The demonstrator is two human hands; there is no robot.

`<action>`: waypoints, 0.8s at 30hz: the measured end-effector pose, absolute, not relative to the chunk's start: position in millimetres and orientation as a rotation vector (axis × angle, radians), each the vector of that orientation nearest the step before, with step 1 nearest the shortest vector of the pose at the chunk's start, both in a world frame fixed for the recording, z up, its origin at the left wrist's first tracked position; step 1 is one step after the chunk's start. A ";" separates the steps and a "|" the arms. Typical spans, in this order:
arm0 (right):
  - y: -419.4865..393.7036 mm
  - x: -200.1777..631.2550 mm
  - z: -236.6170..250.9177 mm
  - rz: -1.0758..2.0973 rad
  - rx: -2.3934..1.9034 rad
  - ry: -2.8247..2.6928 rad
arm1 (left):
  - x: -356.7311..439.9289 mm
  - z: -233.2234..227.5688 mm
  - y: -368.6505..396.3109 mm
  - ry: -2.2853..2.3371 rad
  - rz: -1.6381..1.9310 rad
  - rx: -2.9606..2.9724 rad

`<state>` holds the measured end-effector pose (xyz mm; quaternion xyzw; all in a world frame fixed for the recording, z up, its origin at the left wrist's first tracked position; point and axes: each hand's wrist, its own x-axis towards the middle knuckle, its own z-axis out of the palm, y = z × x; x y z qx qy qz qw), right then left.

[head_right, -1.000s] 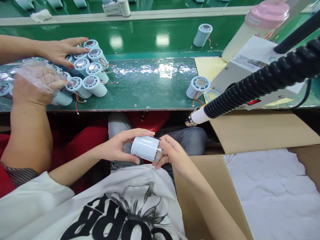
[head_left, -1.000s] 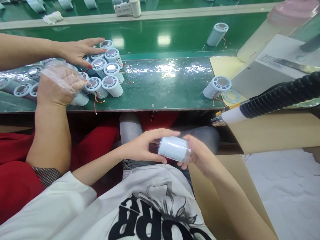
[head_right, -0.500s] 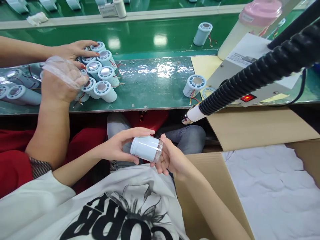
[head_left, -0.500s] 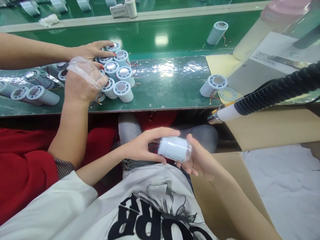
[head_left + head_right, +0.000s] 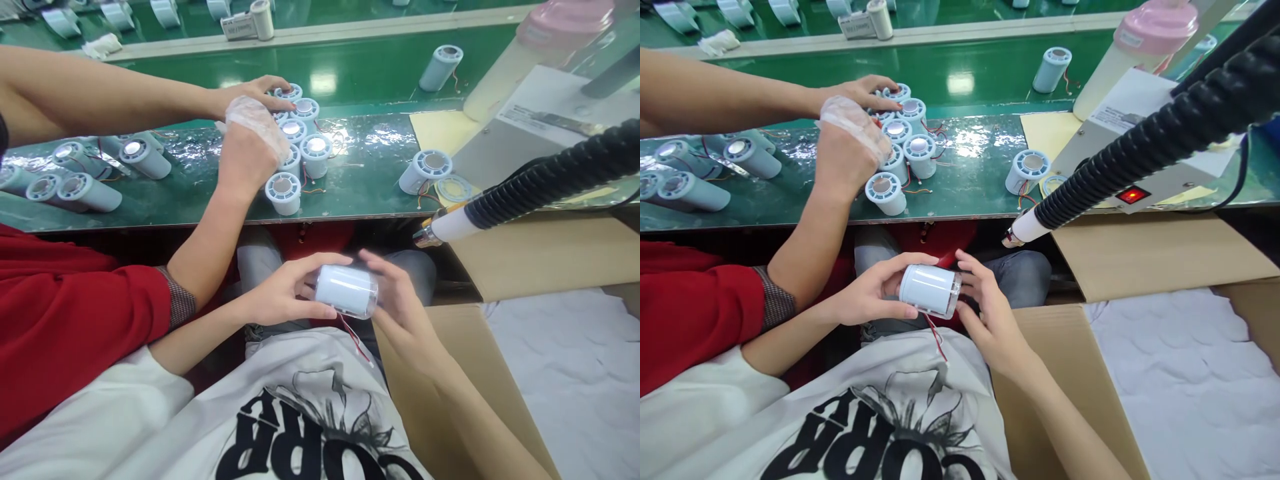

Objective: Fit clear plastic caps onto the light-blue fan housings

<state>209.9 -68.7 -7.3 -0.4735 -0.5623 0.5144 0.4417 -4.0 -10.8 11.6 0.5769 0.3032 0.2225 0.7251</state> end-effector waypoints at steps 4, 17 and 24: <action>-71.1 217.4 -7.8 0.854 -0.961 -1.891 | -3.1 12.3 -10.1 0.683 0.440 1.203; -75.2 233.6 1.8 1.405 -1.200 -1.440 | 5.8 10.7 -2.8 0.535 0.332 1.221; -78.9 230.9 -1.1 1.411 -1.226 -1.366 | 25.4 -12.4 -10.2 0.485 0.360 0.968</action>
